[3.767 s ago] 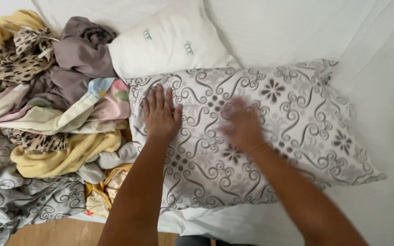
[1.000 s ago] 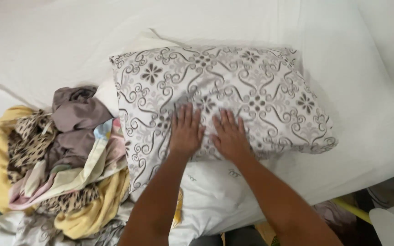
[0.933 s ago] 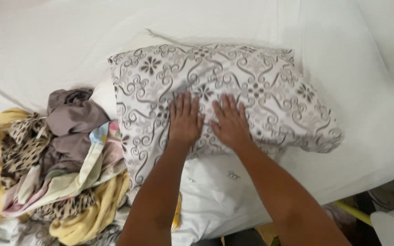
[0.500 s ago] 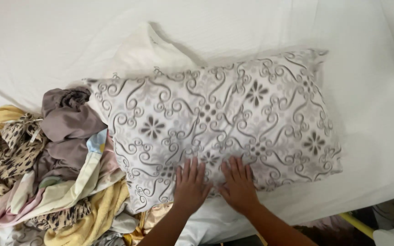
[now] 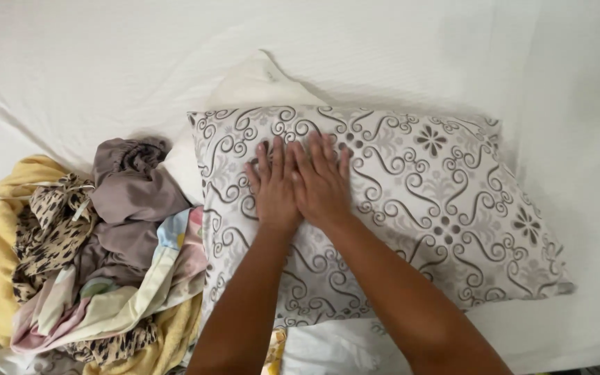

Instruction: The person puts a patterned pillowcase on a pillow, smoothing it out and placing it on a nearby surface. They then pick up a second pillow and a checkered pillowcase, insert the pillow into the case, and smooth the fabric to fit.

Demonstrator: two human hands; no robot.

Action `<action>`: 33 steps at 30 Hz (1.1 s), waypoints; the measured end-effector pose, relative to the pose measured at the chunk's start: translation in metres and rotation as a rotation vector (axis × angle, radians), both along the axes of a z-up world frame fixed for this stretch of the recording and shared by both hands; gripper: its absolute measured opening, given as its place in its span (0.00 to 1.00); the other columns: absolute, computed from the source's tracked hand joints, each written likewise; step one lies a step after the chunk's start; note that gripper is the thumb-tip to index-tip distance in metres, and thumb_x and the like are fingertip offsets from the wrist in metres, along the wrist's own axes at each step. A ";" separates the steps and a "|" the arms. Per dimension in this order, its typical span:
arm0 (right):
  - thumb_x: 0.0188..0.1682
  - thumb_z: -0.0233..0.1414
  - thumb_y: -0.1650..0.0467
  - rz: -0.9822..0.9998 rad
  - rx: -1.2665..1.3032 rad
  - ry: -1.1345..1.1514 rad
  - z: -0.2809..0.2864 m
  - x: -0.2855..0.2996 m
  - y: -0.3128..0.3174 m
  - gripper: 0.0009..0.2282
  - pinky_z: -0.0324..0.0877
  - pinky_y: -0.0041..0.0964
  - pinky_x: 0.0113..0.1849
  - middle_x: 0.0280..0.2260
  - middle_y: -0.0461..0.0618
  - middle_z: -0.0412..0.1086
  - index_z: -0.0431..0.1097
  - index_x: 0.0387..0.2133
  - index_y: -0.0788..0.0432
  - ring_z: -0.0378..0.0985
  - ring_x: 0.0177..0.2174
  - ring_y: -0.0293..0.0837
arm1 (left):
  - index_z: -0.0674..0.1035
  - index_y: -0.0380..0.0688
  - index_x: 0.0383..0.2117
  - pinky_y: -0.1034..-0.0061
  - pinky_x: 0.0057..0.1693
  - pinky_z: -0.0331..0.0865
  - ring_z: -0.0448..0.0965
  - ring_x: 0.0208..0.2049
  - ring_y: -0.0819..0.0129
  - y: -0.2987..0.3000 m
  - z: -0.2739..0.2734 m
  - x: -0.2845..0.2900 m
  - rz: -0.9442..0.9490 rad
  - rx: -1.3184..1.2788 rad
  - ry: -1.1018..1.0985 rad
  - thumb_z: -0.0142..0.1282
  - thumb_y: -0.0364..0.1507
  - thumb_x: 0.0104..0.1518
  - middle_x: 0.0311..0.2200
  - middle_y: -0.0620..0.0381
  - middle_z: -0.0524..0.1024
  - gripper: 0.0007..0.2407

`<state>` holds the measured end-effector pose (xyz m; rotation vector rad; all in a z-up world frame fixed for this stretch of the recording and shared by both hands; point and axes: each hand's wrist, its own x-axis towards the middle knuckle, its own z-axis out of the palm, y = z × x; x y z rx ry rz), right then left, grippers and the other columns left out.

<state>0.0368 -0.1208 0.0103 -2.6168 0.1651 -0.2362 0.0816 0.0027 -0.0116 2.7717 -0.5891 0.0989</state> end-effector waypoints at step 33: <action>0.57 0.29 0.51 -0.455 -0.145 0.617 -0.024 -0.106 -0.227 0.30 0.24 0.62 0.64 0.72 0.55 0.36 0.44 0.71 0.49 0.31 0.70 0.54 | 0.46 0.52 0.72 0.51 0.71 0.24 0.32 0.73 0.49 0.021 0.037 0.053 -0.019 0.483 0.286 0.23 0.54 0.64 0.74 0.50 0.37 0.32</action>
